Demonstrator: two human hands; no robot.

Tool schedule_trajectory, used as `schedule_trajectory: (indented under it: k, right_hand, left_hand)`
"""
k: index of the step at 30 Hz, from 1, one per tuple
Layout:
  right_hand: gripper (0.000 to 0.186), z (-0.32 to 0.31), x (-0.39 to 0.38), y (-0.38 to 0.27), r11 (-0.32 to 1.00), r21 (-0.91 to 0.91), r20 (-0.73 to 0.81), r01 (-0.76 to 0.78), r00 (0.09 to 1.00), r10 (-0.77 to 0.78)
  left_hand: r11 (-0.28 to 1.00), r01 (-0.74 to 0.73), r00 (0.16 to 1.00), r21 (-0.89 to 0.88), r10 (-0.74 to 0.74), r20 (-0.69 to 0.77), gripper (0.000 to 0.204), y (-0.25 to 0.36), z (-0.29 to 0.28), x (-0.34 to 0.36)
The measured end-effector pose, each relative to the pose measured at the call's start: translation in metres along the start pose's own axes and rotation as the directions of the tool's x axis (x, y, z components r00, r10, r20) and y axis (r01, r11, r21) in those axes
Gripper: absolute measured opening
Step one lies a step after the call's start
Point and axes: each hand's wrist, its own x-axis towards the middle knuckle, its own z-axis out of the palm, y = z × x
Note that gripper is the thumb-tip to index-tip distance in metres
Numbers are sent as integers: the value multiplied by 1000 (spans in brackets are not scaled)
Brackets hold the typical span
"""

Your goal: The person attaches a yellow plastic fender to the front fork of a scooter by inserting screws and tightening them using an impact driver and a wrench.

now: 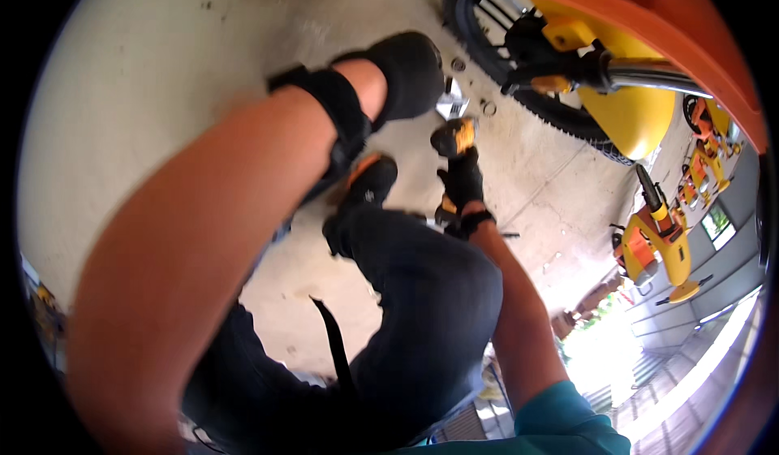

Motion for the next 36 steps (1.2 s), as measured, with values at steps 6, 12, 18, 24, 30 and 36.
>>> schedule_trajectory:
  k: [6, 12, 18, 24, 30, 36]
  right_hand:
    - [68, 34, 9, 15, 991, -30, -11, -129, 992, 129]
    - [56, 37, 5, 47, 992, 27, 150, -121, 982, 115]
    - [46, -24, 25, 33, 967, 228, 90, 117, 986, -140]
    - [28, -154, 48, -77, 496, 699, -586, 515, 810, -17]
    - [33, -178, 70, -83, 327, 747, -573, 579, 810, -124]
    - [28, -187, 71, -76, 203, 755, -613, 623, 781, -116]
  left_hand:
    - [985, 4, 971, -174, -45, -234, 15, -25, 34, 73]
    - [99, 34, 919, -994, -394, -8, 17, -13, 18, 83]
    - [141, -42, 943, -989, -322, -86, 21, 11, 21, 82]
    - [95, -151, 976, -984, -144, -164, 19, 37, 7, 98]
    - [81, -172, 979, -982, -93, -180, 16, 53, 10, 99]
    - [90, -87, 993, -992, -75, -94, 14, 70, 12, 91]
